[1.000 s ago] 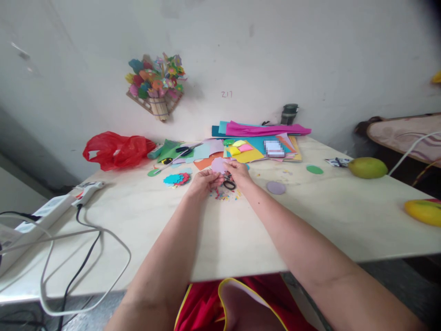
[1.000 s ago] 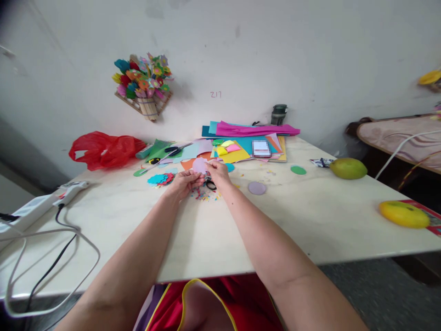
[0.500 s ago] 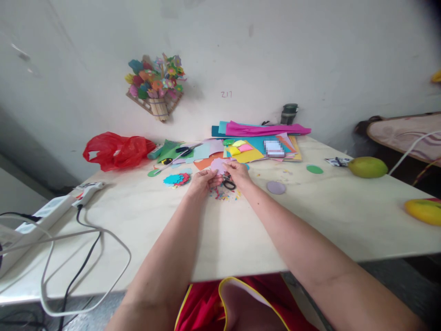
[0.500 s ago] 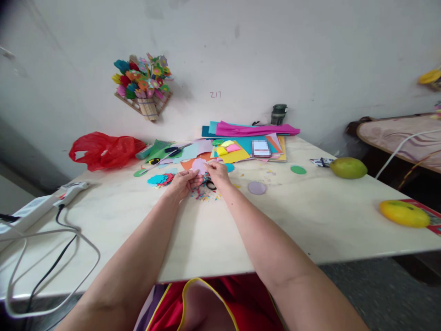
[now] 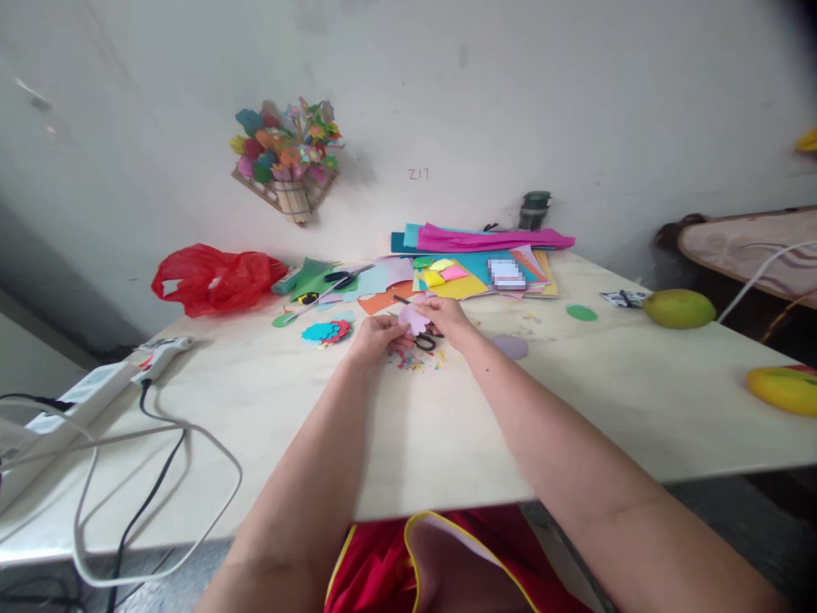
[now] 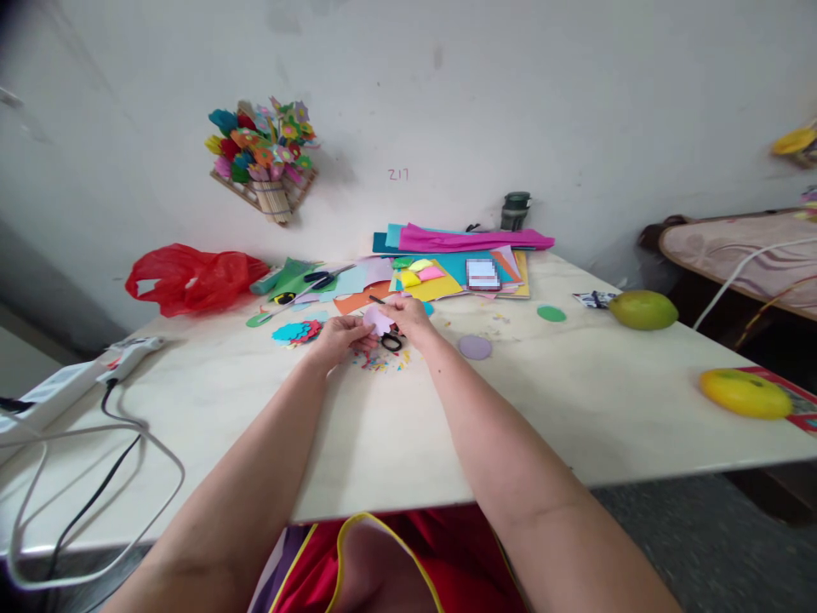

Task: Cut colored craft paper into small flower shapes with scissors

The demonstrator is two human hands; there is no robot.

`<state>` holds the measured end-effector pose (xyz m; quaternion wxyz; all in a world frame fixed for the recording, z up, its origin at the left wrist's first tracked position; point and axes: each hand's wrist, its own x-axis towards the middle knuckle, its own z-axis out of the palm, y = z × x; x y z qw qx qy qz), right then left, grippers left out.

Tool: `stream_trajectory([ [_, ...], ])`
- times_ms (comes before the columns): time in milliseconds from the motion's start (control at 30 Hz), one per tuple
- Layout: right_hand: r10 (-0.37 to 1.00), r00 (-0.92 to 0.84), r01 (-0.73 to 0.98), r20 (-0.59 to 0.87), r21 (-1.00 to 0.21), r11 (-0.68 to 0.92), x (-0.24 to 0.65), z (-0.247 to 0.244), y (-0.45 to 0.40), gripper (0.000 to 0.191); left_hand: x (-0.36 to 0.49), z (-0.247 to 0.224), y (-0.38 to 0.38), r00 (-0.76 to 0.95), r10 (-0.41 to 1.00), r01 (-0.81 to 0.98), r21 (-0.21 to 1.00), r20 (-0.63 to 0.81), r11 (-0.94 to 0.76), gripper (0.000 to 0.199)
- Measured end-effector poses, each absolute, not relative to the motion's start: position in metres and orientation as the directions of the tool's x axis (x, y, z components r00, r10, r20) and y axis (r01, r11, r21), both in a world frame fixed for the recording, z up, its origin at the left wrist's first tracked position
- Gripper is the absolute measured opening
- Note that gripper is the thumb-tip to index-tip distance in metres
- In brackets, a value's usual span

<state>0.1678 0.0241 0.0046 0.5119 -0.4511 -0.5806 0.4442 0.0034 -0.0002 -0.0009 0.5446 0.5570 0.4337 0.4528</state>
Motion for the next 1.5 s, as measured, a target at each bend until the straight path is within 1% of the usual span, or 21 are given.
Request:
stream_trajectory([
  [100, 0.969, -0.105, 0.142, 0.222, -0.961, 0.236, 0.1699, 0.005, 0.0246, 0.031, 0.0054, -0.0011, -0.0007, 0.217, 0.976, 0.044, 0.998, 0.035, -0.045, 0.03],
  [233, 0.957, -0.091, 0.188, 0.277, -0.939, 0.289, 0.1706, 0.0021, 0.0279, 0.032, 0.0058, -0.0024, 0.0011, 0.18, 0.983, 0.006, 0.999, 0.045, -0.047, 0.028],
  [300, 0.951, -0.066, 0.167, 0.302, -0.936, 0.308, 0.1701, 0.0008, 0.029, 0.034, 0.005, -0.0031, 0.0022, 0.171, 0.984, -0.034, 0.998, 0.049, -0.044, 0.028],
  [433, 0.953, -0.023, 0.106, 0.303, -0.947, 0.303, 0.1689, 0.0008, 0.0283, 0.036, 0.0039, -0.0022, 0.0011, 0.187, 0.982, -0.091, 0.996, -0.004, 0.021, 0.03],
  [667, 0.951, -0.003, 0.091, 0.308, -0.947, 0.307, 0.1679, 0.0036, 0.0253, 0.026, 0.0059, 0.0047, -0.0054, 0.211, 0.976, -0.193, 0.977, -0.051, 0.092, 0.023],
  [900, 0.953, 0.014, 0.072, 0.303, -0.951, 0.301, 0.1665, 0.0057, 0.0248, 0.02, 0.0045, 0.0027, -0.0039, 0.259, 0.963, -0.192, 0.973, -0.075, 0.128, 0.018],
  [1133, 0.959, 0.027, 0.079, 0.282, -0.957, 0.279, 0.1665, 0.0066, 0.0233, 0.021, 0.0035, 0.0017, -0.0033, 0.272, 0.958, -0.217, 0.963, -0.095, 0.157, 0.018],
  [1267, 0.955, 0.02, 0.102, 0.296, -0.951, 0.292, 0.1677, 0.0065, 0.0235, 0.022, 0.0034, 0.0032, -0.0047, 0.291, 0.952, -0.225, 0.961, -0.095, 0.164, 0.018],
  [1500, 0.952, 0.012, 0.093, 0.307, -0.948, 0.305, 0.1678, 0.0074, 0.0231, 0.019, 0.0013, 0.0017, -0.003, 0.328, 0.941, -0.229, 0.96, -0.081, 0.162, 0.017],
])
